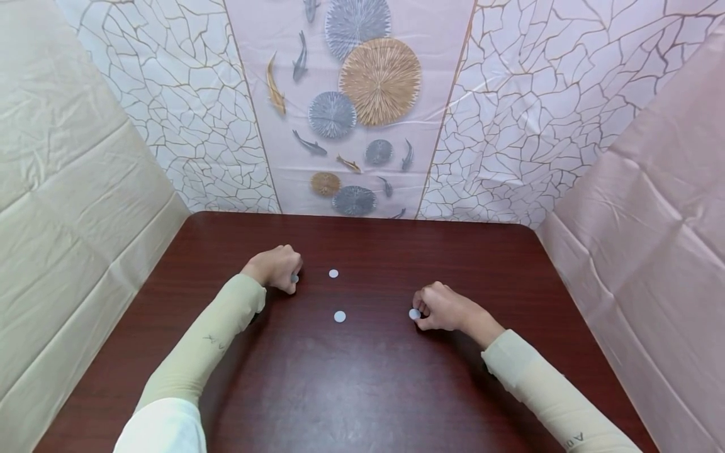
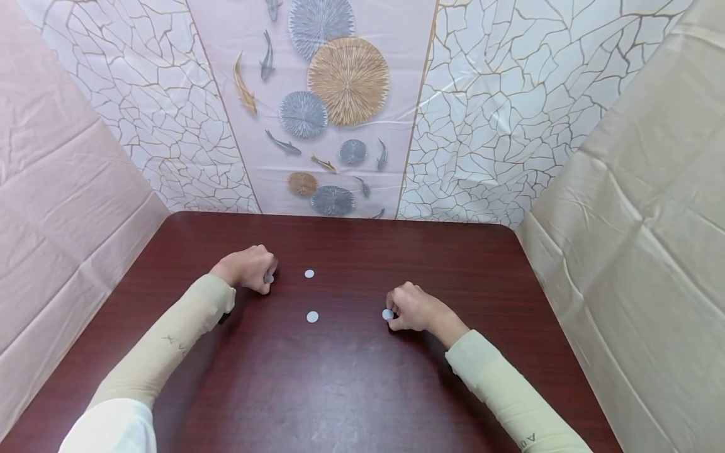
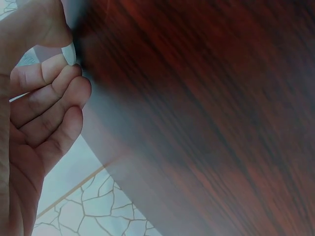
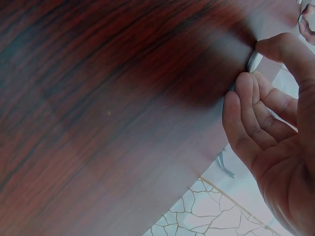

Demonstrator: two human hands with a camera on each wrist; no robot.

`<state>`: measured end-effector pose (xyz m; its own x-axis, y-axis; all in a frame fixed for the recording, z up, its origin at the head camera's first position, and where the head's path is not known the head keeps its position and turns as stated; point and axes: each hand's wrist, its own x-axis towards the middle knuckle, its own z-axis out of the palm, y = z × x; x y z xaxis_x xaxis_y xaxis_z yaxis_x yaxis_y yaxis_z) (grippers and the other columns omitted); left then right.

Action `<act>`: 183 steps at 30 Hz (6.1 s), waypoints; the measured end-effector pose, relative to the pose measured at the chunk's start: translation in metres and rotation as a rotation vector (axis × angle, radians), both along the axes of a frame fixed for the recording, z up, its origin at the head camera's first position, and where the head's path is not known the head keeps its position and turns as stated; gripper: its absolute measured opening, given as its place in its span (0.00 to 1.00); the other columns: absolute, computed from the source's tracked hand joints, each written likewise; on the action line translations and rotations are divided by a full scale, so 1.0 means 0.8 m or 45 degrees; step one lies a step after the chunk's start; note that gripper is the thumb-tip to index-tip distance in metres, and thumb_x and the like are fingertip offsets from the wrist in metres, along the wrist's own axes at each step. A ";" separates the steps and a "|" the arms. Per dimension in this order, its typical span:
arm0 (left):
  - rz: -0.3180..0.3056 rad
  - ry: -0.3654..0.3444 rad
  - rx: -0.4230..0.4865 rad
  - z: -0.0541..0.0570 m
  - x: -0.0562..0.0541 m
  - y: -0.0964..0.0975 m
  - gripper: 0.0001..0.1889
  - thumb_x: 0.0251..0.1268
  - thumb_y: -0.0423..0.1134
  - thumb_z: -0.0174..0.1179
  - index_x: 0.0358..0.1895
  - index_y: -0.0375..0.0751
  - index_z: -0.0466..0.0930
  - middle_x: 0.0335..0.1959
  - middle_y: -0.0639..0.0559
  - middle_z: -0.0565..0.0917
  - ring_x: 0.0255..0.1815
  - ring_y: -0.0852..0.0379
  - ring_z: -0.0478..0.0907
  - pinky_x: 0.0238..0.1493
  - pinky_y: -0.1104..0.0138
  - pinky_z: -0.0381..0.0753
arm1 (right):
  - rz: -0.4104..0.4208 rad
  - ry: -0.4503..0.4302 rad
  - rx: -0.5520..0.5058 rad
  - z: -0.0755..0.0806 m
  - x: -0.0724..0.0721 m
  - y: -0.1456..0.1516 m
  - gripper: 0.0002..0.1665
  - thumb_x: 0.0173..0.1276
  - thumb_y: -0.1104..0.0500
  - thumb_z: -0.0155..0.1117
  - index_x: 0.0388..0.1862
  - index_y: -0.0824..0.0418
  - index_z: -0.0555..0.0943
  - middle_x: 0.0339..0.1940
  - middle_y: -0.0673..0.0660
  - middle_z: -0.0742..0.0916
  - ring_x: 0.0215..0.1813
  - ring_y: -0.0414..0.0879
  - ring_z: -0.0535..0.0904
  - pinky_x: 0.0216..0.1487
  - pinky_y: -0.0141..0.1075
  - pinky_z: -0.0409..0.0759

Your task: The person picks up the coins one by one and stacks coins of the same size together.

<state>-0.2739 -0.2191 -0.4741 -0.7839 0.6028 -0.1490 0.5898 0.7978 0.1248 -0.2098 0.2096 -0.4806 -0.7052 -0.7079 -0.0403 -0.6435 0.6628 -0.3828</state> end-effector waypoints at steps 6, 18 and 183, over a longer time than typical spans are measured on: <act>-0.017 0.008 0.008 0.004 0.006 -0.004 0.10 0.46 0.37 0.68 0.18 0.49 0.75 0.17 0.58 0.75 0.18 0.61 0.70 0.24 0.70 0.68 | -0.002 0.007 0.010 0.001 0.001 -0.001 0.09 0.58 0.61 0.78 0.35 0.61 0.86 0.30 0.49 0.88 0.33 0.35 0.83 0.36 0.26 0.82; 0.010 -0.028 0.009 0.015 0.027 -0.019 0.10 0.49 0.37 0.68 0.20 0.49 0.75 0.19 0.57 0.75 0.20 0.60 0.69 0.25 0.69 0.69 | -0.013 -0.014 0.019 0.002 0.001 -0.003 0.09 0.58 0.61 0.78 0.35 0.61 0.86 0.31 0.50 0.89 0.34 0.38 0.85 0.36 0.26 0.82; 0.006 0.163 0.158 -0.012 0.128 -0.076 0.07 0.48 0.33 0.68 0.22 0.46 0.78 0.18 0.61 0.72 0.20 0.65 0.65 0.24 0.71 0.67 | 0.114 -0.087 0.250 0.020 -0.125 -0.245 0.08 0.73 0.58 0.70 0.32 0.58 0.86 0.22 0.49 0.83 0.25 0.40 0.74 0.37 0.37 0.76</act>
